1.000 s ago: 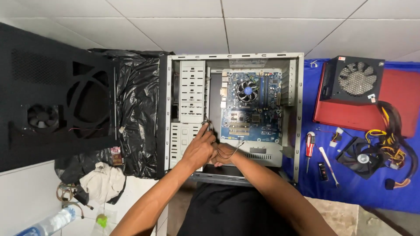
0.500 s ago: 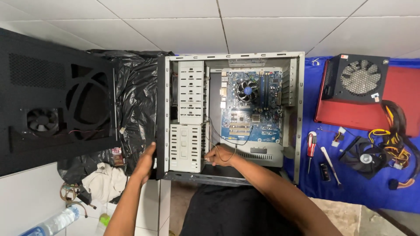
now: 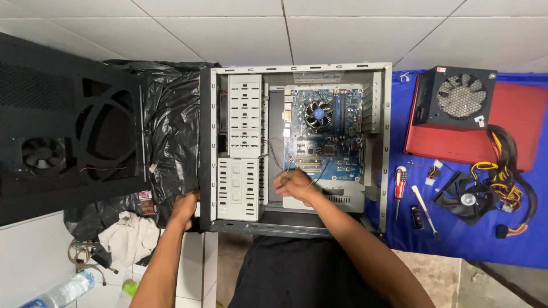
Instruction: Removing and re-installing internal components like the motherboard and optical drive from a desktop PC case.
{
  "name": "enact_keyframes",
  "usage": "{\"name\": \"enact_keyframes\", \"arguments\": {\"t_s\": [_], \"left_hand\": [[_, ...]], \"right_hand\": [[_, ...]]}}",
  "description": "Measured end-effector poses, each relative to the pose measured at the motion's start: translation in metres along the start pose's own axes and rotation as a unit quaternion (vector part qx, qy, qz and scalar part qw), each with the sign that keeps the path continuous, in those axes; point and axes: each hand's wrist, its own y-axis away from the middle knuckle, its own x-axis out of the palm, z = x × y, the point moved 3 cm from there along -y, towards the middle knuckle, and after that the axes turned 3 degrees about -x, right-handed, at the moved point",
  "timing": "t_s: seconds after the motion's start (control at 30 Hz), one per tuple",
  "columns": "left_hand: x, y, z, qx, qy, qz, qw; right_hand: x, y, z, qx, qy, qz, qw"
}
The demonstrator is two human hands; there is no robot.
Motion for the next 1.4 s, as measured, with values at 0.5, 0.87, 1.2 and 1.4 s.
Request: {"name": "enact_keyframes", "arguments": {"t_s": [0.5, 0.87, 1.2, 1.4], "left_hand": [[-0.007, 0.084, -0.047, 0.027, 0.014, 0.028, 0.999], [0.004, 0.093, -0.031, -0.006, 0.257, 0.129, 0.958], [0.020, -0.009, 0.013, -0.039, 0.302, 0.166, 0.938], [0.019, -0.077, 0.028, -0.042, 0.223, 0.133, 0.965]], "right_hand": [[-0.049, 0.080, 0.039, 0.063, 0.406, 0.049, 0.910], [0.042, 0.039, 0.034, -0.178, 0.383, 0.151, 0.894], [0.069, -0.023, -0.068, -0.177, 0.211, 0.178, 0.945], [0.070, -0.040, -0.091, -0.176, 0.167, 0.205, 0.948]]}}
